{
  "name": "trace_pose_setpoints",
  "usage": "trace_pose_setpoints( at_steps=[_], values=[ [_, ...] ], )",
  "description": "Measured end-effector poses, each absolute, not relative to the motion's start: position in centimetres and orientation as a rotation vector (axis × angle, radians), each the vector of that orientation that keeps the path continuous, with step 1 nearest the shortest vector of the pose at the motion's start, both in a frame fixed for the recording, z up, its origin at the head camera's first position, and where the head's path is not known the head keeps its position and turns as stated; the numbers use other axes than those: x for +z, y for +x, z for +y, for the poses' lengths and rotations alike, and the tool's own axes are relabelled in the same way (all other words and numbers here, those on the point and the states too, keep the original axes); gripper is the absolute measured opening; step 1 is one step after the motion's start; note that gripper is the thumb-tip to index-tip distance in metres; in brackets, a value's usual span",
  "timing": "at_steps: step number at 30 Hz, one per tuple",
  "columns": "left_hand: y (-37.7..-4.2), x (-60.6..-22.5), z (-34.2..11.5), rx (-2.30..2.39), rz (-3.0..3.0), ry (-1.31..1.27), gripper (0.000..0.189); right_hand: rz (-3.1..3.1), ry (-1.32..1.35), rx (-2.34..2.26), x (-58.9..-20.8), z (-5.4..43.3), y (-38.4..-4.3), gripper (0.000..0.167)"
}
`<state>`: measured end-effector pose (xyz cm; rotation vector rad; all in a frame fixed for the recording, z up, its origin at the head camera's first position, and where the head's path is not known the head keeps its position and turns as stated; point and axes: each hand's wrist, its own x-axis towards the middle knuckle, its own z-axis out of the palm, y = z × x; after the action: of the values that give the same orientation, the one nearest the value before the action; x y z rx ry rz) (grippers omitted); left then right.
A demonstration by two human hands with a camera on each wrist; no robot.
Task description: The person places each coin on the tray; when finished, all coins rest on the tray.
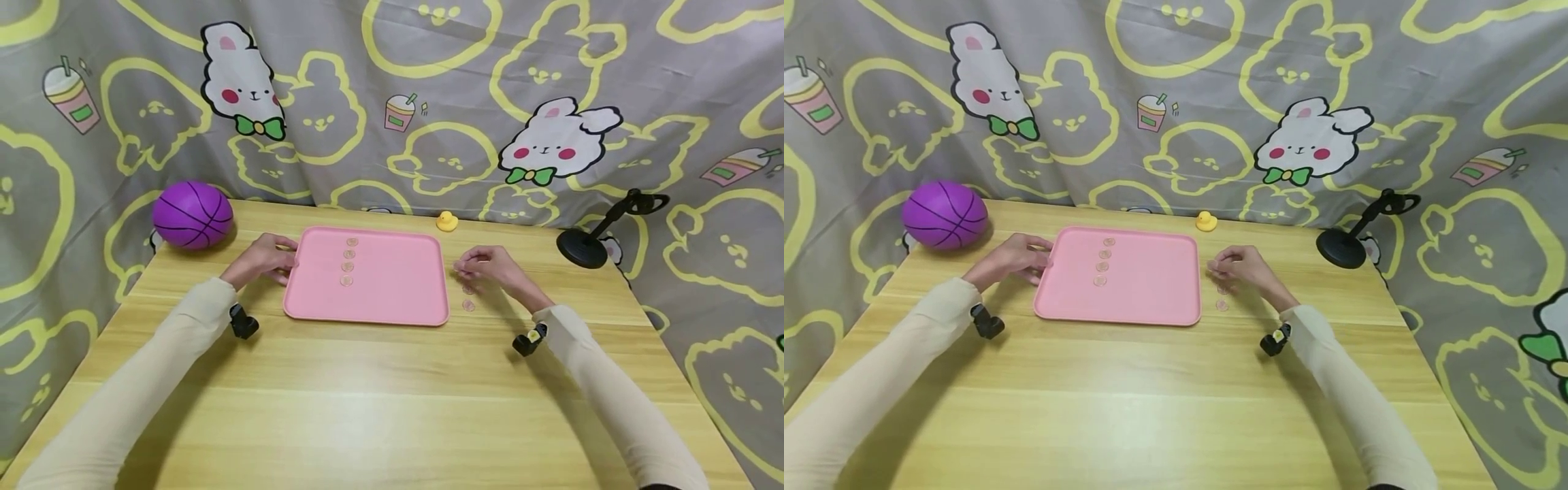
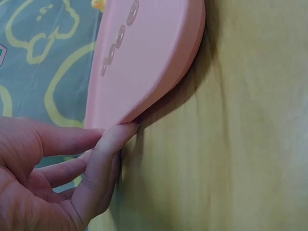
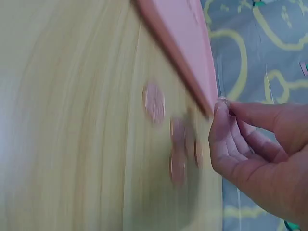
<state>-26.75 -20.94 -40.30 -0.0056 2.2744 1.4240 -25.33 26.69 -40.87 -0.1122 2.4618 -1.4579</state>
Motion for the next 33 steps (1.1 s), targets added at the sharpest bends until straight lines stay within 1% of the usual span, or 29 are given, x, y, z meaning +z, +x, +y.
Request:
trace_pose_setpoints(
  at_steps=[5, 12, 18, 24, 28, 33],
  values=[
    [-26.4, -40.5, -20.8, 1.425, 2.309, -0.022, 0.057, 2.284, -0.047, -1.592, -40.8, 22.9, -25.9, 0.027],
    [-26.2, -40.8, -21.0, 1.472, 2.285, -0.005, 0.054, 2.104, -0.137, -1.675, -41.6, 16.0, -26.1, 0.023],
    [-26.2, -40.7, -21.4, 1.461, 2.279, 0.014, 0.055, 2.062, -0.224, -1.610, -42.1, 11.3, -25.4, 0.016],
    [-26.5, -40.9, -21.4, 1.477, 2.253, 0.012, 0.056, 2.021, -0.258, -1.584, -42.2, 8.6, -24.9, 0.015],
    [-26.6, -40.9, -21.4, 1.470, 2.256, 0.019, 0.055, 2.068, -0.279, -1.568, -42.5, 7.4, -24.4, 0.011],
    [-26.7, -40.7, -21.3, 1.459, 2.254, 0.001, 0.054, 2.267, -0.419, -1.435, -42.5, 6.2, -23.5, 0.007]
  ],
)
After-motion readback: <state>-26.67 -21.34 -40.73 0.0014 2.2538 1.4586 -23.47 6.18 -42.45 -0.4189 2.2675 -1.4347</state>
